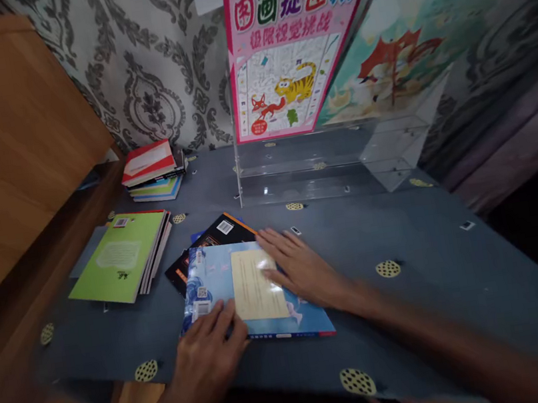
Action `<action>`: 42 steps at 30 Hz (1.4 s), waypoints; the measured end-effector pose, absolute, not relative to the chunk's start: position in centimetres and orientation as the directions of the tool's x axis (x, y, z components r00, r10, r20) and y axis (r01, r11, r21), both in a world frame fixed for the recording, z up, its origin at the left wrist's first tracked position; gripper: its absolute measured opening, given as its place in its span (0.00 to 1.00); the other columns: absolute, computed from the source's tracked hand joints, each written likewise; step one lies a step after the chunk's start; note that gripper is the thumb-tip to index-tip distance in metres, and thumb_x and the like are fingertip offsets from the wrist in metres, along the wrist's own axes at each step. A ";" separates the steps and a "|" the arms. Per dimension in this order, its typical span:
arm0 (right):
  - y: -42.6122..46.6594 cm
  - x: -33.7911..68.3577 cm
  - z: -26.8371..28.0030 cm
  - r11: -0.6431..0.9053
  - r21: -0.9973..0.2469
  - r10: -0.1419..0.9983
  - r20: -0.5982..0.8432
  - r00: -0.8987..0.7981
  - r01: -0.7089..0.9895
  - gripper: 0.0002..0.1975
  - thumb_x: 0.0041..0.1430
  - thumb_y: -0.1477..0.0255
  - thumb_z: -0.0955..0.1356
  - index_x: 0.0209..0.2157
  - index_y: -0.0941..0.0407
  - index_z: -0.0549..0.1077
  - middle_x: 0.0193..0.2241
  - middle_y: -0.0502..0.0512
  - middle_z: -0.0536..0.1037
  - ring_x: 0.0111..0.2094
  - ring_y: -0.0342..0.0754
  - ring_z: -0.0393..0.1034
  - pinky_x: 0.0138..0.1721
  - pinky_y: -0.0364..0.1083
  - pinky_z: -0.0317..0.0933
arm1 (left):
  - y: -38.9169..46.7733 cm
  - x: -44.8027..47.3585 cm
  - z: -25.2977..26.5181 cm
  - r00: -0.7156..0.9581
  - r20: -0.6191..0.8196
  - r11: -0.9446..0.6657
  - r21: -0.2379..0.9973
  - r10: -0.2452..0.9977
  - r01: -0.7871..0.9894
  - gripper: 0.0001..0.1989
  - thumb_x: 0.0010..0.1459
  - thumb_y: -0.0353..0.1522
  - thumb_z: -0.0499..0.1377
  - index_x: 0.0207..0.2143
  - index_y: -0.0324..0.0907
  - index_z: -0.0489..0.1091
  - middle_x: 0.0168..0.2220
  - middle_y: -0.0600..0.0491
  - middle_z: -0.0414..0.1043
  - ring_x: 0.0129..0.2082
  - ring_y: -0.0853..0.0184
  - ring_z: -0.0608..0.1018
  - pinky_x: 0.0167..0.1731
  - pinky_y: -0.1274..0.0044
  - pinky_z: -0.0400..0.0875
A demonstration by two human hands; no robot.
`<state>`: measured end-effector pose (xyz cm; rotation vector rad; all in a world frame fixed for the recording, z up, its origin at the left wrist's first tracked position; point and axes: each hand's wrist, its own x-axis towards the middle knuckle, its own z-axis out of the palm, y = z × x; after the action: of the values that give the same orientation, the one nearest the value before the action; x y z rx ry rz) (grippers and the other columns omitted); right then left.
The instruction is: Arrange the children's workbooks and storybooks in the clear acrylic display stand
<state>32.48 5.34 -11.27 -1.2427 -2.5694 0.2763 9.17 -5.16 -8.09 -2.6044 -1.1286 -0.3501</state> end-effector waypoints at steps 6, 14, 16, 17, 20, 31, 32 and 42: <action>2.4 36.3 -13.2 0.572 -0.189 0.817 0.222 -0.532 0.798 0.33 0.72 0.56 0.54 0.70 0.59 0.50 0.69 0.64 0.55 0.70 0.57 0.47 0.67 0.61 0.50 | -4.5 11.7 -7.7 0.720 0.110 -0.724 -0.004 0.685 0.689 0.28 0.69 0.49 0.46 0.60 0.40 0.64 0.63 0.44 0.67 0.64 0.56 0.67 0.59 0.59 0.67; 2.5 36.0 -13.8 0.591 -0.074 0.783 0.291 -0.550 0.803 0.31 0.73 0.58 0.53 0.70 0.60 0.50 0.68 0.65 0.58 0.69 0.56 0.50 0.66 0.59 0.53 | 4.1 11.4 -9.4 0.642 0.021 -0.642 0.013 0.766 0.766 0.40 0.68 0.54 0.39 0.69 0.34 0.48 0.70 0.37 0.50 0.71 0.55 0.51 0.68 0.58 0.48; 2.4 36.0 -13.8 0.584 -0.077 0.787 0.296 -0.541 0.808 0.32 0.73 0.58 0.53 0.70 0.60 0.47 0.68 0.65 0.58 0.70 0.56 0.49 0.66 0.59 0.53 | 4.5 9.7 -9.9 0.550 0.058 -0.551 0.009 0.833 0.834 0.40 0.68 0.53 0.39 0.70 0.33 0.46 0.70 0.36 0.49 0.71 0.54 0.51 0.67 0.57 0.49; 2.4 36.1 -13.9 0.580 -0.081 0.790 0.296 -0.536 0.811 0.32 0.73 0.58 0.54 0.71 0.59 0.46 0.68 0.65 0.57 0.70 0.57 0.49 0.66 0.60 0.53 | 4.2 8.8 -10.2 0.509 0.083 -0.512 0.013 0.857 0.859 0.39 0.69 0.52 0.39 0.70 0.34 0.45 0.70 0.36 0.49 0.71 0.53 0.51 0.67 0.57 0.50; 2.4 36.3 -13.8 0.573 -0.089 0.799 0.283 -0.531 0.815 0.32 0.73 0.59 0.54 0.71 0.59 0.44 0.69 0.64 0.57 0.70 0.57 0.49 0.66 0.61 0.53 | 2.5 6.8 -11.1 0.420 0.154 -0.432 0.051 0.894 0.900 0.36 0.70 0.49 0.41 0.72 0.39 0.37 0.71 0.38 0.49 0.72 0.54 0.51 0.66 0.57 0.53; -2.1 27.1 -11.9 0.736 -0.111 0.670 0.258 -0.696 0.668 0.43 0.66 0.49 0.60 0.66 0.71 0.56 0.67 0.75 0.58 0.70 0.63 0.46 0.68 0.61 0.49 | 0.1 6.0 -12.1 0.366 0.286 -0.405 0.091 0.886 0.910 0.31 0.72 0.42 0.42 0.71 0.38 0.43 0.70 0.39 0.53 0.71 0.56 0.54 0.65 0.57 0.55; -2.5 26.4 -11.9 0.754 -0.113 0.651 0.261 -0.713 0.647 0.44 0.66 0.48 0.61 0.66 0.72 0.56 0.67 0.75 0.57 0.70 0.63 0.46 0.68 0.61 0.49 | 0.1 6.0 -12.1 0.368 0.301 -0.410 0.088 0.880 0.908 0.31 0.72 0.42 0.42 0.71 0.39 0.43 0.69 0.39 0.53 0.70 0.56 0.55 0.65 0.57 0.56; -3.4 33.7 -12.9 0.686 -0.201 0.724 0.281 -0.630 0.699 0.51 0.64 0.48 0.64 0.71 0.66 0.36 0.69 0.74 0.52 0.71 0.63 0.42 0.67 0.64 0.50 | -0.1 6.0 -11.9 0.362 0.323 -0.400 0.058 0.875 0.915 0.29 0.72 0.41 0.42 0.69 0.35 0.52 0.68 0.39 0.57 0.70 0.55 0.57 0.63 0.56 0.59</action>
<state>33.70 -3.38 -12.92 -1.1203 -2.5604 0.1031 5.99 -0.10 -11.93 -2.4814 -1.6409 -0.4609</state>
